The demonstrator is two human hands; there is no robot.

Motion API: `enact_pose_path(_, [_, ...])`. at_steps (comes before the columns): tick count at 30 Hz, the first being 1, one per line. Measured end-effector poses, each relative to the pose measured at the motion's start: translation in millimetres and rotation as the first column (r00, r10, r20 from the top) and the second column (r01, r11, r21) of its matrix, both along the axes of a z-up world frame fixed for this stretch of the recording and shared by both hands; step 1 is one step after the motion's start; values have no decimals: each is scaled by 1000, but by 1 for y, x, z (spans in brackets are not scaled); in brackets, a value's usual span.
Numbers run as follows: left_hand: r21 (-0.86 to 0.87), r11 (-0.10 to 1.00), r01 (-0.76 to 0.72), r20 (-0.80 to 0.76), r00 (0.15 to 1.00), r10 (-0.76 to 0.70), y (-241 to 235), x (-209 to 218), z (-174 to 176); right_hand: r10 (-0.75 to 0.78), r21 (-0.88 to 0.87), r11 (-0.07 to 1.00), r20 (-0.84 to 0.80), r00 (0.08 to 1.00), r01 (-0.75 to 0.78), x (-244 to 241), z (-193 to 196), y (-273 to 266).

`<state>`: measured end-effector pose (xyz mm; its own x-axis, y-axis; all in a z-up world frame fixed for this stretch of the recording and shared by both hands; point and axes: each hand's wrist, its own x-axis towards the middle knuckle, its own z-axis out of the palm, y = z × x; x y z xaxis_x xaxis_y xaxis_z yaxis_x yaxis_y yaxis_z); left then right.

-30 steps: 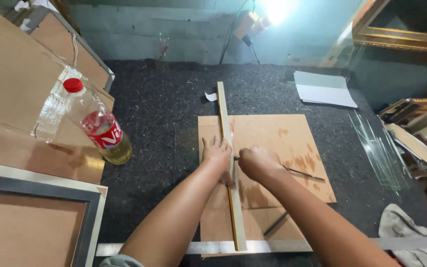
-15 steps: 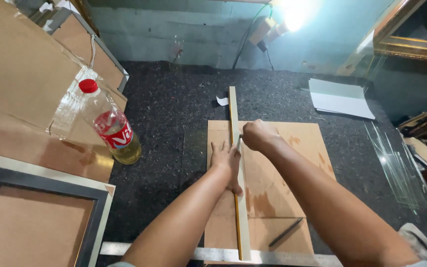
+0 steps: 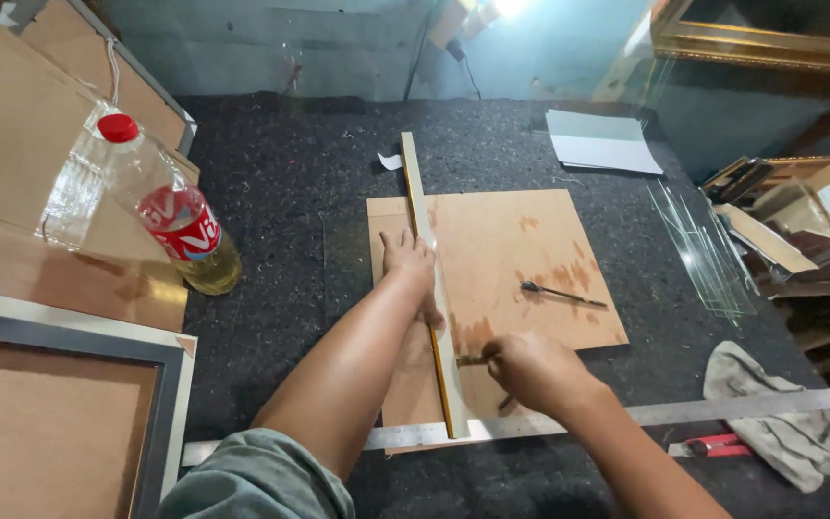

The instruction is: Measuring, marking, and cutting a piece of glass for a picture frame using a ruler and glass cutter.

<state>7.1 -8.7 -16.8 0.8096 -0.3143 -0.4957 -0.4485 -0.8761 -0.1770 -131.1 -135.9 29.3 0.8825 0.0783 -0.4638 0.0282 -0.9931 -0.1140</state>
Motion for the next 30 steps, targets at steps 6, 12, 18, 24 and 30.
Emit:
enact_pose_path(6, [3,1000,12,-6,1000,-12,1,-2,3,-177,-42,983,5,984,177,16,-8,3])
enact_pose_path(12, [-30,1000,5,-22,1000,-6,3,-4,6,29,-52,998,157,987,-21,17,-33,9])
enact_pose_path(18, [-56,998,1,-19,1000,-2,7,-15,32,85,-109,992,236,968,-60,123,-58,11])
enact_pose_path(24, [-8,1000,-2,-51,999,1,8,-23,51,141,-92,989,341,929,-116,239,-73,16])
enact_pose_path(30, [-26,999,-34,-70,997,32,11,-32,76,139,-124,986,269,953,-109,261,-73,19])
